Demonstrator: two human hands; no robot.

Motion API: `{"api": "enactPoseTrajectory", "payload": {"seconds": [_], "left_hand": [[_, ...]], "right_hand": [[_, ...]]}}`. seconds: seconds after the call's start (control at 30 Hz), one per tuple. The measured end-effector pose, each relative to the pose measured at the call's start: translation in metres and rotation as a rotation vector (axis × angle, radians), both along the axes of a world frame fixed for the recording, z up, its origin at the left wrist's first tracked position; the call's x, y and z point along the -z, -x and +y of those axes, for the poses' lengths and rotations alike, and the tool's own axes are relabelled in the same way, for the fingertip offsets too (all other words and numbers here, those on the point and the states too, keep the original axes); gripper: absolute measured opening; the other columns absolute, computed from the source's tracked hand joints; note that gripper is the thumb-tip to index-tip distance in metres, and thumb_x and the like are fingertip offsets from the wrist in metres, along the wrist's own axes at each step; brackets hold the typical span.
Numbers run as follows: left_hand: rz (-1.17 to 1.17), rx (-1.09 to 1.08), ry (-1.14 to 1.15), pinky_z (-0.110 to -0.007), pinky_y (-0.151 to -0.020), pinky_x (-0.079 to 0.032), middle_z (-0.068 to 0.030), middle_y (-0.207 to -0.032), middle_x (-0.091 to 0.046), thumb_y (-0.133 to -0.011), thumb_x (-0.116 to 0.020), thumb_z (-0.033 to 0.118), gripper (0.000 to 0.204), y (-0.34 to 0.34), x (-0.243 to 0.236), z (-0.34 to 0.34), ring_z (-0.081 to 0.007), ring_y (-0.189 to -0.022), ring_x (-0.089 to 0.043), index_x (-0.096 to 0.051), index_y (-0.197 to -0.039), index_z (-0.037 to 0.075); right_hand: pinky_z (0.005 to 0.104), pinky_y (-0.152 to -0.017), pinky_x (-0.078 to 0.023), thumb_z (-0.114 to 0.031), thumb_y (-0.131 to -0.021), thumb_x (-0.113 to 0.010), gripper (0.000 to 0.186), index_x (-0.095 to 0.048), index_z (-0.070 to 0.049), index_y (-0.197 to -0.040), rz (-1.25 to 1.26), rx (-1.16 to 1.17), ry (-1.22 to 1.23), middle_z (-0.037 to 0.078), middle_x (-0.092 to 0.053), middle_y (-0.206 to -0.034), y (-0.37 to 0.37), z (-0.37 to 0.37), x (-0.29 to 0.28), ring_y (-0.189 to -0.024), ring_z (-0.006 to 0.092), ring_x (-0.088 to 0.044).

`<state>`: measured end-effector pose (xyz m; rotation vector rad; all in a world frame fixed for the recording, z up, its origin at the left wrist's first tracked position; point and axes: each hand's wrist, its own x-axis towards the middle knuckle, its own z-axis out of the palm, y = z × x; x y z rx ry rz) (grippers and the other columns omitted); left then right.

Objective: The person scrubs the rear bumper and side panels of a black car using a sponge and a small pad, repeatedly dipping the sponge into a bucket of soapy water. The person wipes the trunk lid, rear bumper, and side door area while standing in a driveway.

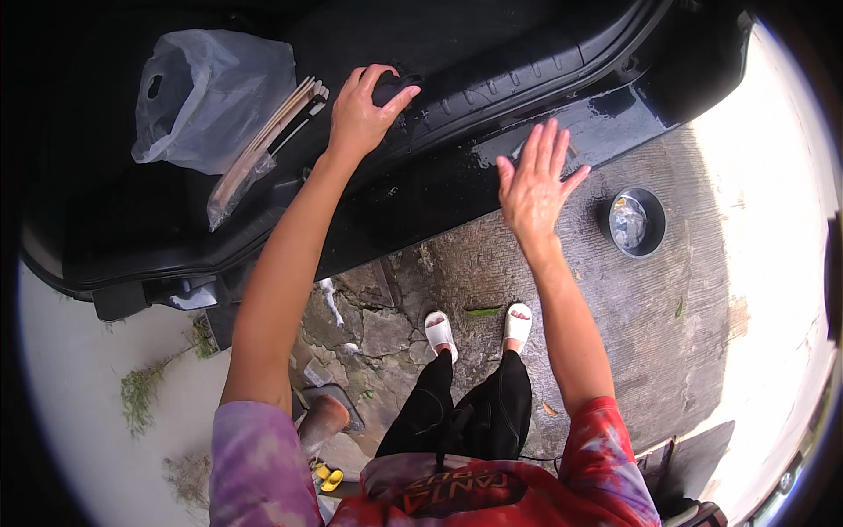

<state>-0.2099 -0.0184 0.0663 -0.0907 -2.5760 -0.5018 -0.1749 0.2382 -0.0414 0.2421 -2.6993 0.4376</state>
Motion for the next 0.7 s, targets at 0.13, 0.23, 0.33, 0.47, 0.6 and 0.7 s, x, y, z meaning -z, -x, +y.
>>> {"api": "enactPoseTrajectory", "payload": {"seconds": [0.13, 0.23, 0.33, 0.47, 0.6, 0.7], "left_hand": [[0.036, 0.055, -0.047, -0.044, -0.088, -0.053, -0.0131, -0.11, -0.067, -0.084, -0.082, 0.045, 0.046, -0.001, 0.0, -0.028, -0.0377, -0.102, -0.066, -0.068, -0.111, 0.011], [-0.048, 0.088, -0.058, -0.044, -0.088, -0.053, -0.0133, -0.109, -0.067, -0.084, -0.083, 0.042, 0.043, -0.044, 0.002, -0.078, -0.0378, -0.101, -0.066, -0.068, -0.109, 0.01], [0.055, 0.119, 0.022, -0.043, -0.084, -0.054, -0.0129, -0.105, -0.065, -0.077, -0.087, 0.029, 0.04, -0.1, 0.011, -0.129, -0.0373, -0.096, -0.067, -0.067, -0.105, 0.01], [0.103, 0.14, -0.125, -0.042, -0.088, -0.052, -0.0122, -0.107, -0.066, -0.079, -0.084, 0.016, 0.037, -0.107, 0.014, -0.144, -0.0376, -0.099, -0.065, -0.065, -0.109, 0.007], [0.115, 0.209, -0.09, -0.042, -0.088, -0.052, -0.0136, -0.109, -0.066, -0.079, -0.083, 0.015, 0.038, -0.1, 0.018, -0.146, -0.0376, -0.098, -0.065, -0.064, -0.111, 0.006], [0.066, 0.281, -0.147, -0.041, -0.089, -0.052, -0.0133, -0.107, -0.066, -0.079, -0.083, 0.016, 0.037, -0.109, 0.014, -0.169, -0.0373, -0.099, -0.065, -0.064, -0.11, 0.005]], "right_hand": [[0.0701, -0.121, -0.005, -0.072, -0.09, -0.052, 0.101, -0.034, -0.001, -0.159, -0.213, -0.463, -0.011, 0.014, -0.019, -0.172, -0.136, -0.136, 0.004, -0.16, 0.0305, -0.013], [0.0696, -0.122, -0.005, -0.074, -0.092, -0.047, 0.1, -0.031, -0.002, -0.161, -0.213, -0.498, -0.074, 0.013, -0.017, -0.173, -0.111, -0.103, 0.008, -0.161, 0.0267, -0.01], [0.0751, -0.118, 0.002, -0.072, -0.1, -0.034, 0.094, -0.023, -0.003, -0.163, -0.072, 0.072, -0.039, 0.015, -0.014, -0.173, -0.013, -0.006, 0.009, -0.16, 0.0307, -0.011], [0.0717, -0.12, -0.001, -0.073, -0.1, -0.033, 0.098, -0.03, 0.006, -0.158, -0.042, 0.17, -0.056, 0.022, -0.018, -0.171, -0.049, -0.098, 0.006, -0.16, 0.0346, -0.011], [0.0665, -0.123, -0.005, -0.08, -0.085, -0.049, 0.108, -0.036, -0.002, -0.159, -0.238, -0.235, -0.016, 0.014, -0.022, -0.171, -0.188, -0.248, 0.008, -0.16, 0.0291, -0.015], [0.0694, -0.121, -0.005, -0.075, -0.09, -0.049, 0.101, -0.035, -0.002, -0.16, -0.257, -0.249, 0.005, 0.013, -0.021, -0.172, -0.167, -0.211, 0.001, -0.16, 0.0283, -0.015]]}}
